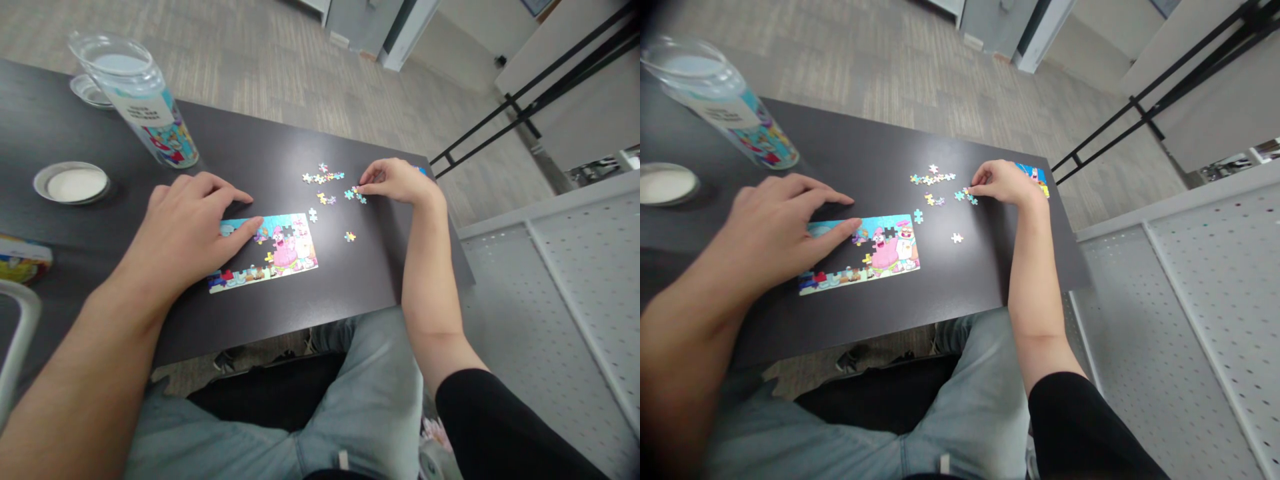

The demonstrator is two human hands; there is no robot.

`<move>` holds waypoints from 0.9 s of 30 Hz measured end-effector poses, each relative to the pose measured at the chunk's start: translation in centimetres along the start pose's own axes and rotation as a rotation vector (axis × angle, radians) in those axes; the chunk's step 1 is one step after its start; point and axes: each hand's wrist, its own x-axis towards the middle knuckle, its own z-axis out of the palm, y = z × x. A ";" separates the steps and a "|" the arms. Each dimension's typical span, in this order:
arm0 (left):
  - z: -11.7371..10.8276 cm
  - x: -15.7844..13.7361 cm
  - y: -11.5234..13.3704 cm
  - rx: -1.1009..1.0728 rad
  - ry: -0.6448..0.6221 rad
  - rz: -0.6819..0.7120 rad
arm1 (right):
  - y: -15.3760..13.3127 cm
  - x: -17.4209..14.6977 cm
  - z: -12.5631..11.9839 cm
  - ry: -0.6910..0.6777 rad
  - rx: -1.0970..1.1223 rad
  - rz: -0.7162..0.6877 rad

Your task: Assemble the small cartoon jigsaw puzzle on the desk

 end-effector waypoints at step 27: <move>0.6 0.1 -0.5 -0.134 0.043 -0.028 | -1.2 0.4 1.4 -0.079 0.160 -0.071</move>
